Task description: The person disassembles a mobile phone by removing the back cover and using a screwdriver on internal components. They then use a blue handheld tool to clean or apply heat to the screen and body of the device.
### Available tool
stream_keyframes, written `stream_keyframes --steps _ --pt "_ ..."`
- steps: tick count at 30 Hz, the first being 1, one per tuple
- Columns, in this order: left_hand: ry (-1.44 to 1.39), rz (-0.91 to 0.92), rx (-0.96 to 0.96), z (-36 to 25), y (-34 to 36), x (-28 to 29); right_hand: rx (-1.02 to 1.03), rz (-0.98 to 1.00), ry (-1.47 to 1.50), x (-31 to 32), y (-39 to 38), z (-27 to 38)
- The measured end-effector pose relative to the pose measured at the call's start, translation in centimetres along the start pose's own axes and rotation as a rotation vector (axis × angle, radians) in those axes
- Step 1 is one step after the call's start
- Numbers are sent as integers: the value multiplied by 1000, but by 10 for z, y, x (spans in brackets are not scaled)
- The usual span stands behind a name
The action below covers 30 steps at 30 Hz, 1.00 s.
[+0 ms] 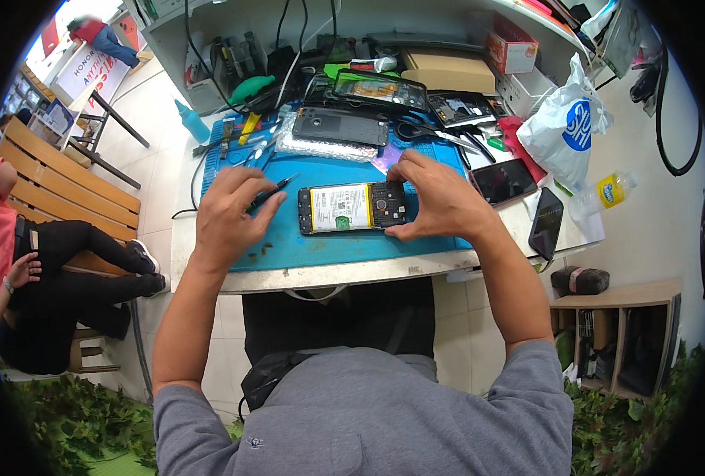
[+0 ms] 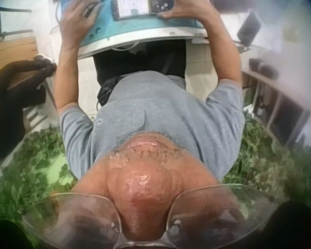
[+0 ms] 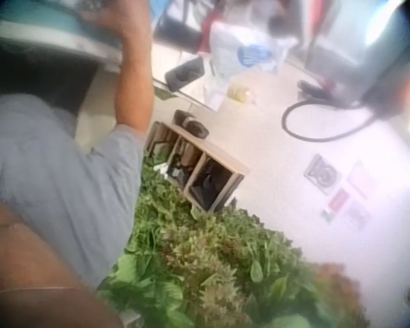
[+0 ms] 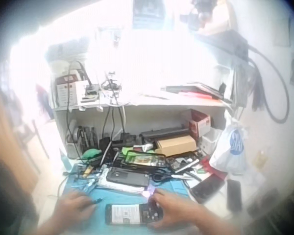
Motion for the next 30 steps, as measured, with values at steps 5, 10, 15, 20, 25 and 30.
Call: stream_keyframes --steps 5,10,15,20,25,30 --pt "-181 105 -90 -37 41 -1 218 -68 -180 24 11 29" --pt "-918 549 299 -6 53 -39 351 -198 -178 36 27 31" --pt "-1333 302 639 -21 40 -43 -146 -285 967 -25 23 10" --pt "-1325 316 699 -25 18 -40 -207 -159 1411 -80 27 31" --pt "-413 -34 397 -19 22 -14 -174 -185 1259 -89 22 21" --pt "-271 -172 48 -23 30 -13 -208 -131 1008 -80 17 42"
Point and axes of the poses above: each hand's wrist, its own y-axis towards the middle knuckle, its own x-axis out of the back of the hand, z = x × y, the point moved 1 cm from there along y, towards the middle knuckle, and after that the axes turned 7 degrees about y, right-handed, at the moved point
